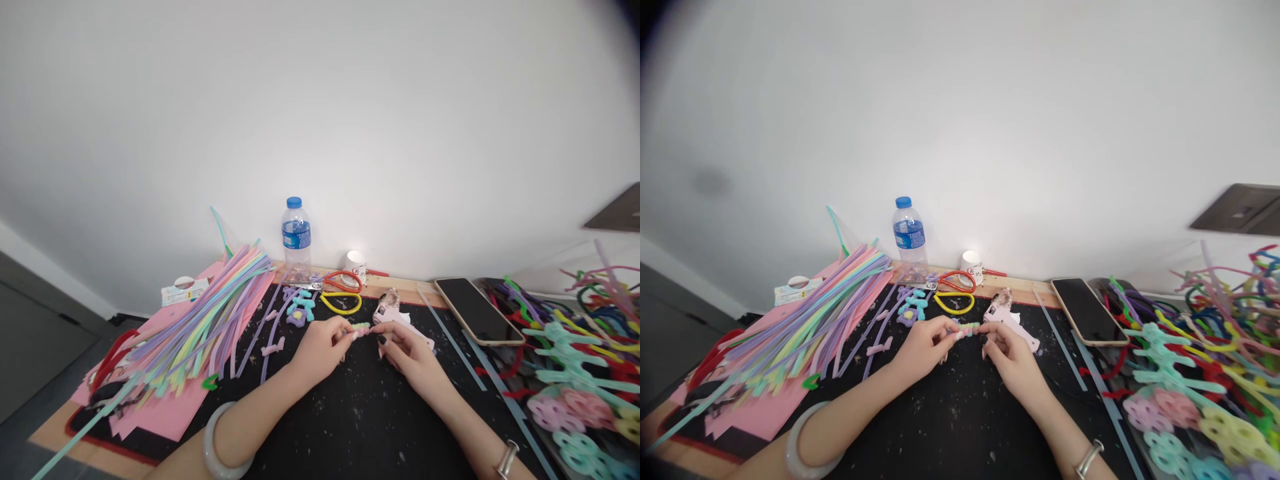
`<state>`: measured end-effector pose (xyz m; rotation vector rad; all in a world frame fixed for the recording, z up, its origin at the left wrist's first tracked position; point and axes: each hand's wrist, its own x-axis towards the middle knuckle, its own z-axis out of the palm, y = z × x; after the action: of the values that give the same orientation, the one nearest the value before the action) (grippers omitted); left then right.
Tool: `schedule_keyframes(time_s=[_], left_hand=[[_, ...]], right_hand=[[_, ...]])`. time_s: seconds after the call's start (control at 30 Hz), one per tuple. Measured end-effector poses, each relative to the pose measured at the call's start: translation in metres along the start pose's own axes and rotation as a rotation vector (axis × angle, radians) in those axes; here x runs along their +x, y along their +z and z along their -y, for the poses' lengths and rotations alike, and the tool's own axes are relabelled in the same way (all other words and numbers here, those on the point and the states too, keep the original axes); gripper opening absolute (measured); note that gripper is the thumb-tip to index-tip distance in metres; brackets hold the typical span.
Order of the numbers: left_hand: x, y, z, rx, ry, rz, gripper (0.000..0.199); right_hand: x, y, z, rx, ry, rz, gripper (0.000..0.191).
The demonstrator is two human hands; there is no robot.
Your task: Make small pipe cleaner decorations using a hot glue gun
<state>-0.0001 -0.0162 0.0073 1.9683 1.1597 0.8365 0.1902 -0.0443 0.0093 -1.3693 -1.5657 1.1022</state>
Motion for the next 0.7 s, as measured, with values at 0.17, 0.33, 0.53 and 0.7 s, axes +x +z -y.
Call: schedule_keyframes(time_s=[0.17, 0.33, 0.53, 0.7], left_hand=[[0.003, -0.001, 0.007, 0.055, -0.030, -0.040, 0.015], [0.001, -0.001, 0.006, 0.096, -0.045, -0.022, 0.010], [-0.001, -0.001, 0.002, 0.129, -0.052, -0.002, 0.011], [-0.003, -0.004, -0.003, 0.136, -0.027, 0.044, 0.012]], right_hand=[[0.000, -0.015, 0.012, -0.314, -0.061, -0.027, 0.027], [-0.003, -0.035, 0.032, -0.645, -0.067, -0.059, 0.029], [-0.013, -0.079, 0.051, -0.945, 0.053, -0.280, 0.015], [-0.030, -0.132, 0.042, -1.253, 0.058, -0.727, 0.027]])
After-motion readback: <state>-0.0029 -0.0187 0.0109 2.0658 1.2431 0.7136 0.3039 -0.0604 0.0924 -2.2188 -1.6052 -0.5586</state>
